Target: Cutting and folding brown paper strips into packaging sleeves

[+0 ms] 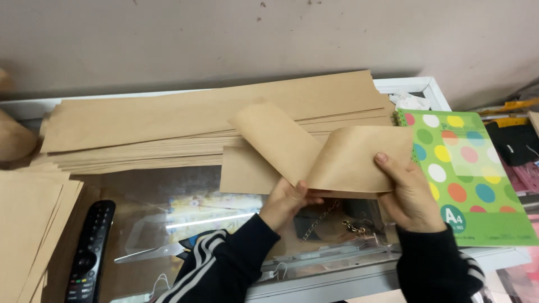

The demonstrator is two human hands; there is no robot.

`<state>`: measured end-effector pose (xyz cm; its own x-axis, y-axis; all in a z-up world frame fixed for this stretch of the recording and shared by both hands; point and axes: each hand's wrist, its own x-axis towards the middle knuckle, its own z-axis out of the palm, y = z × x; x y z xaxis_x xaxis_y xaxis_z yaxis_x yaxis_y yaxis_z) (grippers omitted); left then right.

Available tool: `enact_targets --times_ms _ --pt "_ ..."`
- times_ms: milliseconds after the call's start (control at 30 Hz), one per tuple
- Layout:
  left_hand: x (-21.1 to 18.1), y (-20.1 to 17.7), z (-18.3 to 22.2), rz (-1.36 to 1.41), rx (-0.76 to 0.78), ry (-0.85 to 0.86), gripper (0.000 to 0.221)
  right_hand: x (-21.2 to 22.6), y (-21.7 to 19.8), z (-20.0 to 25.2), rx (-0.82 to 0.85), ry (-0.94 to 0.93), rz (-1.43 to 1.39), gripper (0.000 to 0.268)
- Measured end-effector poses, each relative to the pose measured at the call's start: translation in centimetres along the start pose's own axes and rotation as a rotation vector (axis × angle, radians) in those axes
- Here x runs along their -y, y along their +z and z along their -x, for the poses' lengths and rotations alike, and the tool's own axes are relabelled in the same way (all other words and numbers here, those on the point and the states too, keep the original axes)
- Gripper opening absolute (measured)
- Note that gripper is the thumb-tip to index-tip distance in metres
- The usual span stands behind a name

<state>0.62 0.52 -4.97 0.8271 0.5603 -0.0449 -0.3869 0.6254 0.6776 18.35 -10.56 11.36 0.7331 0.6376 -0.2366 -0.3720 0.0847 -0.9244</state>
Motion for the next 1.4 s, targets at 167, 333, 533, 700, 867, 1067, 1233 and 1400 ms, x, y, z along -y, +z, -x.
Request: enact_targets --times_ms 167,333,533,700,867,1067,1233,1400 --pt "-9.3 6.3 1.2 -0.257 -0.519 -0.041 0.042 0.6 -0.6 -0.2 -0.003 0.095 0.12 0.047" --pt "-13.2 7.5 1.6 -0.259 -0.853 -0.105 0.058 -3.1 -1.0 -0.7 0.177 0.138 -0.244 0.092" --pt "-15.8 5.5 1.9 -0.416 -0.916 0.497 0.048 -11.8 5.5 5.4 0.506 -0.066 0.428 0.058" --pt "-20.2 6.6 3.3 -0.448 -1.225 0.115 0.068 -13.0 11.6 9.5 1.009 -0.785 0.761 0.015" --pt "-21.1 3.5 3.5 -0.485 -1.251 0.41 0.061 -15.7 12.8 11.4 1.147 -0.952 0.873 0.019" --pt "-20.4 3.4 3.5 -0.526 -1.171 0.517 0.06 -14.9 11.1 12.3 0.957 -1.152 1.127 0.014" --pt "-19.8 6.0 3.5 -0.563 -1.137 0.048 0.075 -13.9 4.5 11.9 0.659 -1.03 1.285 0.032" --pt "-16.6 6.8 1.7 -0.506 -0.954 0.095 0.061 -13.6 -2.3 10.2 0.509 -0.937 1.652 0.044"
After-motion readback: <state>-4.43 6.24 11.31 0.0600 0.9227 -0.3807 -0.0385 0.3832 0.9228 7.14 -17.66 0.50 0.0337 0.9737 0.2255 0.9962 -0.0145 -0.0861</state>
